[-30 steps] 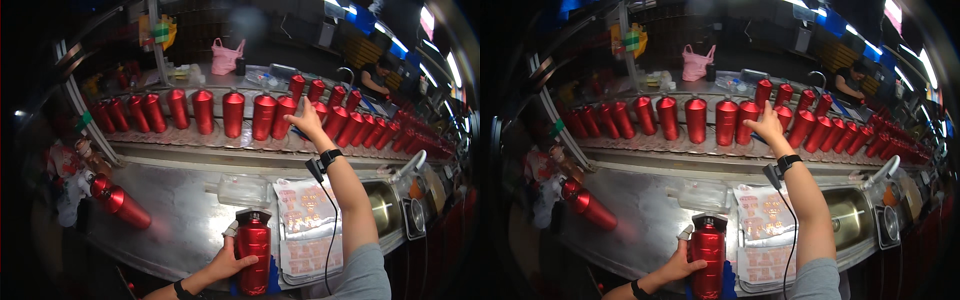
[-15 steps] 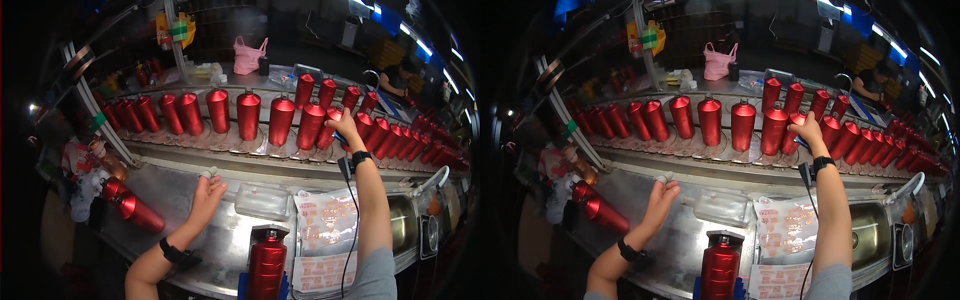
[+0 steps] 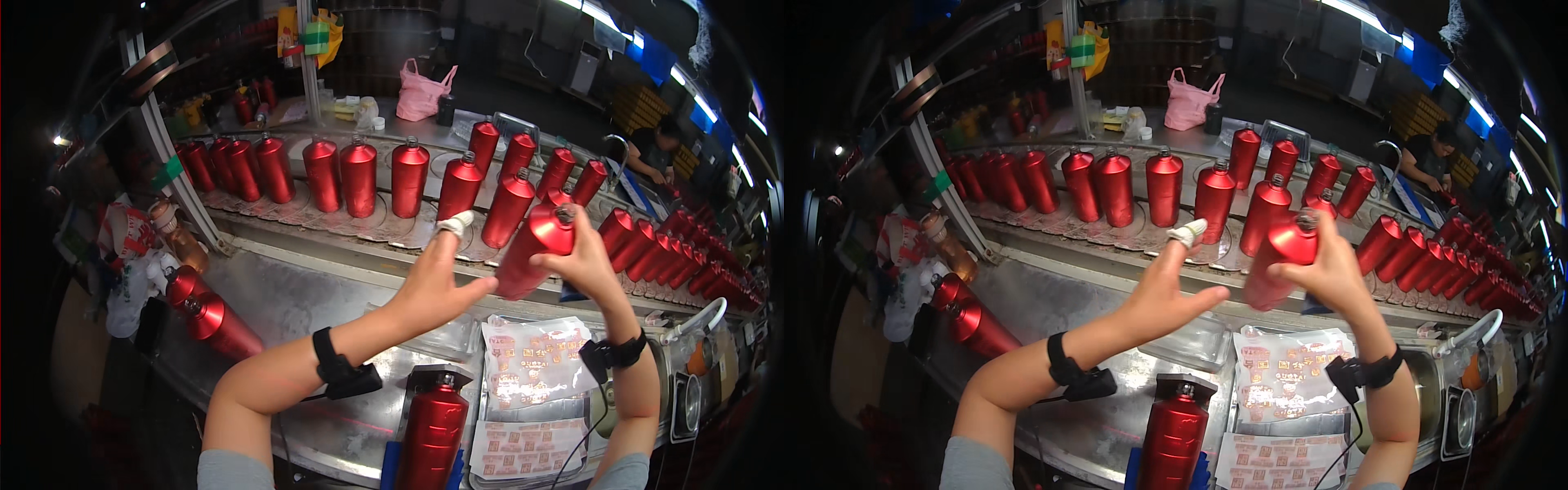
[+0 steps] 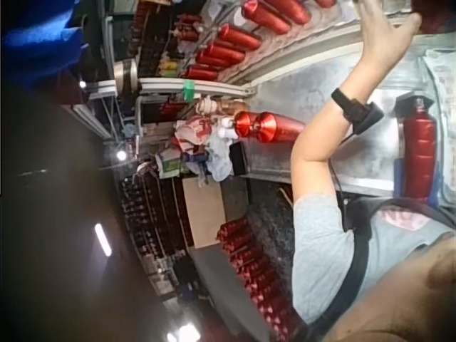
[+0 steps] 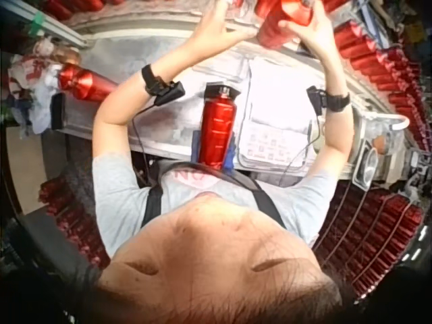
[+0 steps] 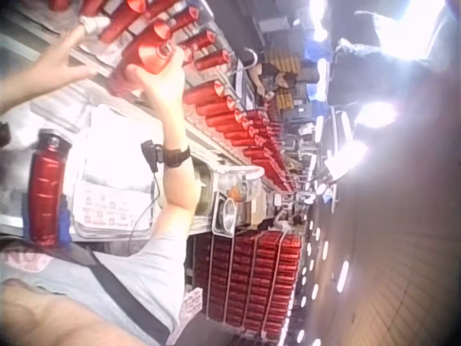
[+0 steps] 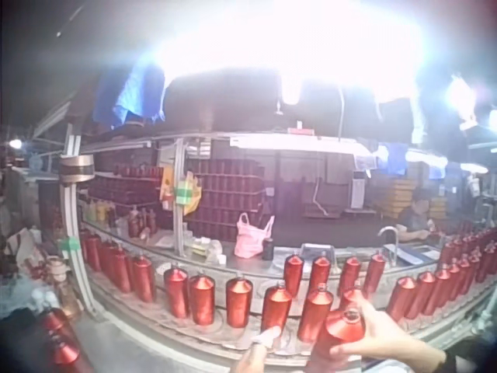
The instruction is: Applying and smoothing adhesive labels on red bottles at an assembly line workstation.
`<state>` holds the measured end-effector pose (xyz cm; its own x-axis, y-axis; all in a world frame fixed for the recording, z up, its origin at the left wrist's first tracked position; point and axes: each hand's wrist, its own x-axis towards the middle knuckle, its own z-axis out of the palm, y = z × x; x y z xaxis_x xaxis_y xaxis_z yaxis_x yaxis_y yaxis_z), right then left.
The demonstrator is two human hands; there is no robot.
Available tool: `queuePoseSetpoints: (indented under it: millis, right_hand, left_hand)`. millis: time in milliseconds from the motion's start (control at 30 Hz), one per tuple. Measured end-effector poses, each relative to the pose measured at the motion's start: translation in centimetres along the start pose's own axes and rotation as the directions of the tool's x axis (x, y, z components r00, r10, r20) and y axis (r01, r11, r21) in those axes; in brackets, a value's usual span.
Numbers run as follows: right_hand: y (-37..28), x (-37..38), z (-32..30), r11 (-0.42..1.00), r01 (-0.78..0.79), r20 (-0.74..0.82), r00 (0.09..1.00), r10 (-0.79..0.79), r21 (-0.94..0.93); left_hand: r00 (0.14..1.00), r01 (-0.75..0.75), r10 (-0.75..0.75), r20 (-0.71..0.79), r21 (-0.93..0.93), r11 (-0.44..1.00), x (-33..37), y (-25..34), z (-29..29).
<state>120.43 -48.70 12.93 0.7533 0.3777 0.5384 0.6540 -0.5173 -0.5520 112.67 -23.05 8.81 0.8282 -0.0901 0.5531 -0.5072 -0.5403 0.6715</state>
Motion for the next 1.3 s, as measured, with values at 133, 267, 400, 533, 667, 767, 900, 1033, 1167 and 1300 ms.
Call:
queuePoseSetpoints:
  millis: [133,267,400,533,667,767,900,1033,1167,1300]
  right_hand:
    - [-5.6,0.5,3.8,0.975,0.011,0.142,0.989,-0.043,0.222]
    - [-7.5,1.7,7.2,0.958,0.005,0.187,0.981,-0.061,0.288]
    - [-6.8,2.6,9.1,0.952,-0.029,0.299,0.952,-0.067,0.304]
    - [-4.6,4.3,11.0,0.970,0.114,0.242,0.956,-0.165,0.213]
    - [-1.5,6.7,12.4,0.978,-0.148,0.166,0.978,0.123,0.146]
    - [-0.3,9.6,14.9,0.993,-0.116,0.071,0.991,0.113,0.039]
    - [-0.8,14.4,18.5,0.981,-0.062,0.026,0.997,0.068,-0.185]
    - [-1.7,18.3,20.9,0.929,-0.285,-0.032,0.958,0.286,-0.235]
    - [0.2,19.2,21.2,0.830,-0.534,-0.121,0.845,0.520,-0.161]
    - [3.4,18.2,20.3,0.833,-0.534,-0.135,0.845,0.518,-0.146]
  left_hand:
    - [0.990,-0.141,0.141,-0.008,-0.141,0.980,0.7,1.7,0.7]
    - [0.999,-0.038,0.034,-0.033,-0.124,0.992,-0.4,-0.2,-1.8]
    - [0.995,-0.065,0.059,-0.078,-0.082,0.995,-1.0,-2.5,-2.4]
    - [0.971,-0.062,0.063,-0.232,0.012,0.998,-0.5,-5.8,-4.4]
    - [0.908,0.048,0.026,-0.419,0.165,0.985,-0.2,-8.8,-6.9]
    - [0.896,0.073,0.027,-0.443,0.209,0.975,-0.1,-9.9,-8.2]
    - [0.865,0.081,0.066,-0.497,0.267,0.960,0.2,-11.0,-8.9]
    - [0.850,0.107,0.041,-0.526,0.247,0.963,1.1,-12.5,-9.6]
    - [0.821,0.131,0.040,-0.570,0.256,0.958,2.3,-14.2,-9.8]
    - [0.821,0.114,0.022,-0.570,0.201,0.973,3.0,-15.0,-8.3]
